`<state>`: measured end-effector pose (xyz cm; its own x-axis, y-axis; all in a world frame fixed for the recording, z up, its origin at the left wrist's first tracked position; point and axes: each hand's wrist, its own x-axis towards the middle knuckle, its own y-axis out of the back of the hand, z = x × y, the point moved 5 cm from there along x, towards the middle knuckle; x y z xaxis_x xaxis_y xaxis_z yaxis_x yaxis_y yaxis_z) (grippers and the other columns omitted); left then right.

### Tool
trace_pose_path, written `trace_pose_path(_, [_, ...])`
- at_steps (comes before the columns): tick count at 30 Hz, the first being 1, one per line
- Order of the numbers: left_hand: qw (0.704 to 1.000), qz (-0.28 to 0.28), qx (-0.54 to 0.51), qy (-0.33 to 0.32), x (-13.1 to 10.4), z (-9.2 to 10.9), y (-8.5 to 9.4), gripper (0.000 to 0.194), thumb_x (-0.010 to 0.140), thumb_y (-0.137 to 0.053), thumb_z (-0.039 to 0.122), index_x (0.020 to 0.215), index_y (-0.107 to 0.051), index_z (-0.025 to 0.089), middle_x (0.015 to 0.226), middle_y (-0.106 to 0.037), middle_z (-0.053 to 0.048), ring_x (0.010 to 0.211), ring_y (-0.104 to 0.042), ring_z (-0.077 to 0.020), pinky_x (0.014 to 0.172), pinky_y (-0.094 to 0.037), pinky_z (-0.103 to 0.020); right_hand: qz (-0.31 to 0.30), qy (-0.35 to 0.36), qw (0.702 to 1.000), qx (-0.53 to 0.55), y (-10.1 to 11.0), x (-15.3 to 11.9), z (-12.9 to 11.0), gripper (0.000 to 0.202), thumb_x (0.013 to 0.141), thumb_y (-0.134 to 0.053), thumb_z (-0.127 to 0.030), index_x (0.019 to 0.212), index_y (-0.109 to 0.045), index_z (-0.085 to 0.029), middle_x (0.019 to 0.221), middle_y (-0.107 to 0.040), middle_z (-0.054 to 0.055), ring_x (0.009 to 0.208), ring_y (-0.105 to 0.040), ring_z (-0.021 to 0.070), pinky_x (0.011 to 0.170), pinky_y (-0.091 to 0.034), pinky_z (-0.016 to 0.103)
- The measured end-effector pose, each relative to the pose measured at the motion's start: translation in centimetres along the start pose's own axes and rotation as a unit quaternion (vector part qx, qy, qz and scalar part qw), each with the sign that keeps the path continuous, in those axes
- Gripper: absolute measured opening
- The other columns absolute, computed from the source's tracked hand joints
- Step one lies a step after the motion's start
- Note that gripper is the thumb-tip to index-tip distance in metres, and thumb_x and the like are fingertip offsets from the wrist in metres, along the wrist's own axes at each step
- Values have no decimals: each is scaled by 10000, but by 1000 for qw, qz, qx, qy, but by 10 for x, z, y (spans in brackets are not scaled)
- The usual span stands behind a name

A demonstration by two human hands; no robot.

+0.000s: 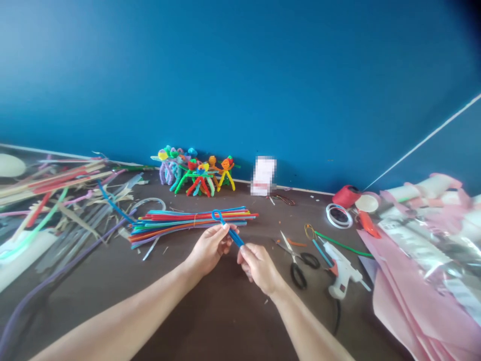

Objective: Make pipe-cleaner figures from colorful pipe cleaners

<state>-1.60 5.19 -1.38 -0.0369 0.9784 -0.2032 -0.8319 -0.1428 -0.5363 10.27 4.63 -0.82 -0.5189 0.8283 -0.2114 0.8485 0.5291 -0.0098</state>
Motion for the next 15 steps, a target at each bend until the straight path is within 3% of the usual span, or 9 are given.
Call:
trace_pose_path(6, [993,-91,65,40,-2,-8,-6,285,668,-629,315,869,-622,113,447,-414,54,396,-366,-40,379,-280,-162,-4,8,1000,-25,3,-1,-5,312,819,-353,-362,592,-445,-168,405,-272,-89,343,-236,41,357,-211,165])
trace_pose_path(15, [995,-59,75,37,-2,-7,-5,197,593,-690,278,673,-638,105,463,-538,21,384,-463,-56,399,-360,-172,-61,-15,998,26,4,0,2,308,815,-364,-364,585,-431,-172,408,-242,-98,328,-205,40,315,-219,158])
